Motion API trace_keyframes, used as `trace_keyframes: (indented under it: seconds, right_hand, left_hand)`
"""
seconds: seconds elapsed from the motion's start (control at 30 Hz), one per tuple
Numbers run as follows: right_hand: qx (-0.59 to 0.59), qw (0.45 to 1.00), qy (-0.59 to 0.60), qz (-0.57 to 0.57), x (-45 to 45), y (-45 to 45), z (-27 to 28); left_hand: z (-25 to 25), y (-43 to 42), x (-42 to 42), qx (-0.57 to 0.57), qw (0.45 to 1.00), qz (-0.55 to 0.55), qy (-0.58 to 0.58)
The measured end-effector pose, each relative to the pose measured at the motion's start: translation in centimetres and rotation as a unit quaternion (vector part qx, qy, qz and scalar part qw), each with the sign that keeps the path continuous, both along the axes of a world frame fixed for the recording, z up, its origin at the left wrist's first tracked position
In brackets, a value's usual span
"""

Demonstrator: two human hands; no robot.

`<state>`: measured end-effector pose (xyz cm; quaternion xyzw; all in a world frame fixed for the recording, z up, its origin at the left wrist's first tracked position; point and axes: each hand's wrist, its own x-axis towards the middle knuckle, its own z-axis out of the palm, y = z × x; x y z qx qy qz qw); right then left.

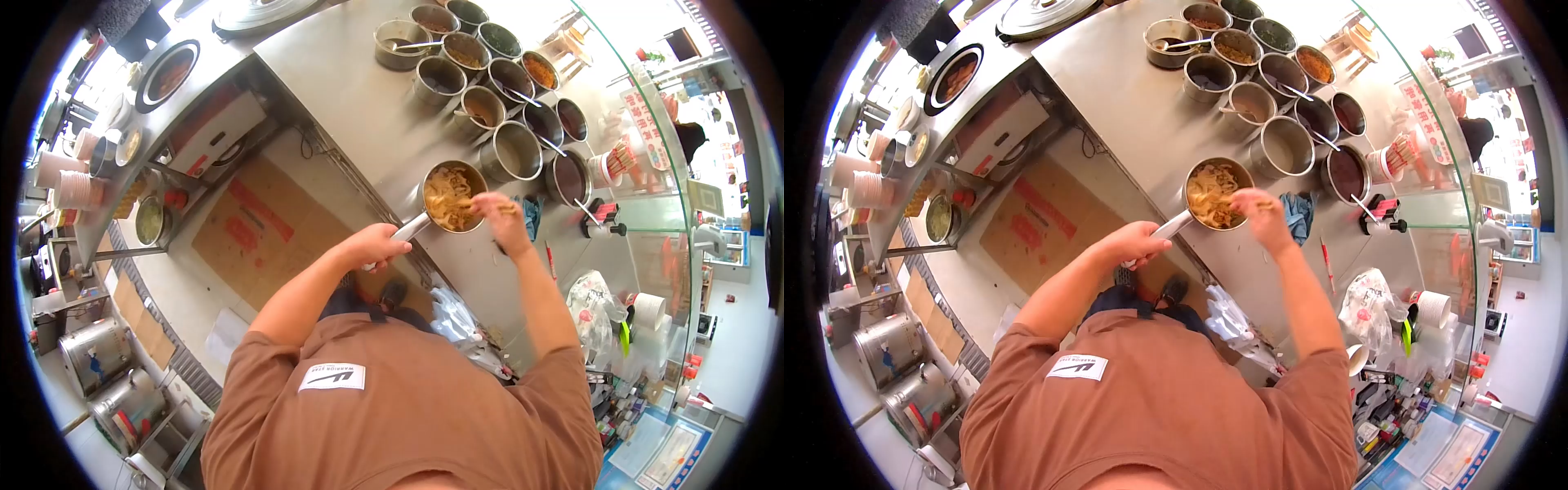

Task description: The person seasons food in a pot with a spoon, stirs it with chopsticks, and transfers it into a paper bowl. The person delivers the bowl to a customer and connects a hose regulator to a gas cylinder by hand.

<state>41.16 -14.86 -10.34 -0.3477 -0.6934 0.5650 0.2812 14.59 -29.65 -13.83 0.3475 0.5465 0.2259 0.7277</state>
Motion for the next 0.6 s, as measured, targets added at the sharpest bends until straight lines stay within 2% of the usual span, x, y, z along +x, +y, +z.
trace_keyframes:
  seconds: [0.03, 0.1, 0.13, 0.23, 0.27, 0.3, 0.37, 0.4, 0.43, 0.5, 0.53, 0.57, 0.6]
  right_hand:
    - [-0.003, 1.000, -0.001, -0.003, 0.3, 0.2, -0.4]
    - [0.133, 0.988, -0.075, -0.018, 0.2, 1.2, -0.6]
    - [0.104, 0.990, -0.090, 0.034, -0.1, 1.0, -0.4]
    - [0.083, 0.990, -0.108, 0.025, -1.1, 2.2, 1.1]
    - [0.141, 0.973, -0.179, 0.023, -1.5, 2.5, 2.2]
    - [0.146, 0.972, -0.179, 0.027, -2.3, 2.5, 3.9]
    - [0.206, 0.908, -0.281, 0.234, -4.4, 1.3, 6.8]
    - [0.181, 0.912, -0.256, 0.266, -5.4, 1.5, 7.6]
    - [0.199, 0.924, -0.205, 0.255, -5.5, 2.5, 7.2]
    - [0.135, 0.960, -0.172, 0.175, -4.1, 6.2, 5.7]
    - [0.042, 0.981, -0.151, 0.116, -2.9, 6.8, 4.9]
    - [0.044, 0.981, -0.149, 0.116, -1.2, 6.8, 3.5]
    - [0.011, 0.988, -0.136, 0.066, 0.6, 6.2, 1.9]
  left_hand:
    - [-0.1, 0.0, -0.2, 0.006, 1.000, -0.008, -0.006]
    - [0.1, 0.6, -0.7, 0.013, 1.000, -0.008, -0.004]
    - [0.6, 0.9, -1.0, 0.017, 1.000, -0.019, 0.003]
    - [0.5, 0.7, -2.2, 0.009, 0.998, -0.063, 0.022]
    - [0.3, 1.1, -2.6, 0.010, 0.996, -0.086, 0.030]
    - [0.4, 1.5, -2.9, 0.014, 0.996, -0.082, 0.030]
    - [0.4, 1.7, -3.7, 0.023, 0.990, -0.128, 0.056]
    - [0.5, 1.6, -4.1, 0.018, 0.990, -0.130, 0.057]
    - [0.8, 1.8, -4.5, 0.028, 0.982, -0.170, 0.074]
    - [0.8, 1.6, -4.8, 0.039, 0.973, -0.211, 0.089]
    - [0.5, 1.0, -5.0, 0.024, 0.983, -0.170, 0.064]
    - [0.3, 0.4, -5.1, 0.008, 0.991, -0.127, 0.039]
    - [0.3, -0.2, -4.9, 0.005, 0.996, -0.087, 0.018]
